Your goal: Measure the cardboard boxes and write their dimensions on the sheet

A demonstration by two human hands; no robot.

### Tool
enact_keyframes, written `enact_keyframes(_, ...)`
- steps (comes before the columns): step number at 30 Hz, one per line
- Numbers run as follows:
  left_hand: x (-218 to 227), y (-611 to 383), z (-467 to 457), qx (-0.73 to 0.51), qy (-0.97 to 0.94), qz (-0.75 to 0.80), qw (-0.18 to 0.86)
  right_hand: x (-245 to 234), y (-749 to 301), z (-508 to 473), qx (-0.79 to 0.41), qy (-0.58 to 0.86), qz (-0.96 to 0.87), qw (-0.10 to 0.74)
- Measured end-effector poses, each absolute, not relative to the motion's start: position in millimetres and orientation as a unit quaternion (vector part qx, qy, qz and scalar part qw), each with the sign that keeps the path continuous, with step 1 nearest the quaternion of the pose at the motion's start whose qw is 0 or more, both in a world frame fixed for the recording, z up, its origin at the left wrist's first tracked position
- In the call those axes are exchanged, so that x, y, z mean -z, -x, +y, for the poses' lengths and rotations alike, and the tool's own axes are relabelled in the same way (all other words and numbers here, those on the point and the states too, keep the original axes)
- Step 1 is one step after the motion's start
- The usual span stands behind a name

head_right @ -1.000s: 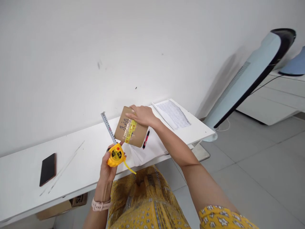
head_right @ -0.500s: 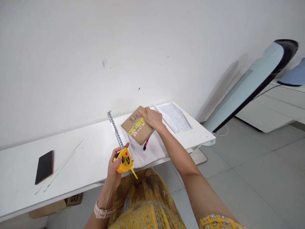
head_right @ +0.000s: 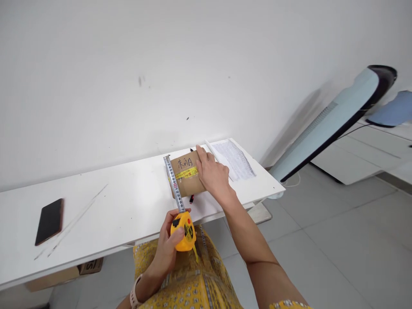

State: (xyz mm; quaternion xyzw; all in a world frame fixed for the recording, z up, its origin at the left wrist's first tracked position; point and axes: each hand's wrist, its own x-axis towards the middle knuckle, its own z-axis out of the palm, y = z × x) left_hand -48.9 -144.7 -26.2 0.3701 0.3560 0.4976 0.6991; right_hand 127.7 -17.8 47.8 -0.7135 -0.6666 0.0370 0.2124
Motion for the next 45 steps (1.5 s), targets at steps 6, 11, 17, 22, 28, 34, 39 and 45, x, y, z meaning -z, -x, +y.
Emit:
enact_keyframes(6,15.6,42.1,-134.1,-0.464,-0.377,0.376,0.708,-42.4,-142.7,-33.9,-0.014,0.671,-0.696,0.255)
enact_keyframes(11,22.6,33.7,-136.0,-0.451,-0.386,0.373,0.713,-21.7,-148.0,-34.3,0.01,0.604,-0.7,0.38)
enact_keyframes(17,34.3,32.9,-138.8,-0.439,-0.385,0.364,0.726,-11.7,-149.4,-28.9,0.011,0.553,-0.716,0.425)
enact_keyframes(22,43.1,34.8,-140.8,-0.428,-0.385,0.369,0.73,-13.4,-153.4,-23.4,0.041,0.552,-0.749,0.365)
enact_keyframes(28,49.1,36.0,-141.3,-0.426,-0.413,0.374,0.713,-12.9,-156.1,-18.7,0.081,0.546,-0.773,0.311)
enact_keyframes(34,48.7,37.2,-140.6,-0.422,-0.42,0.377,0.71,-10.9,-157.3,-17.4,0.104,0.554,-0.774,0.287)
enact_keyframes(39,45.4,36.8,-140.9,-0.419,-0.424,0.379,0.708,-13.3,-157.0,-19.7,0.114,0.564,-0.773,0.265)
enact_keyframes(45,43.6,36.4,-139.9,-0.42,-0.424,0.378,0.708,-14.0,-156.3,-18.6,0.113,0.564,-0.774,0.264)
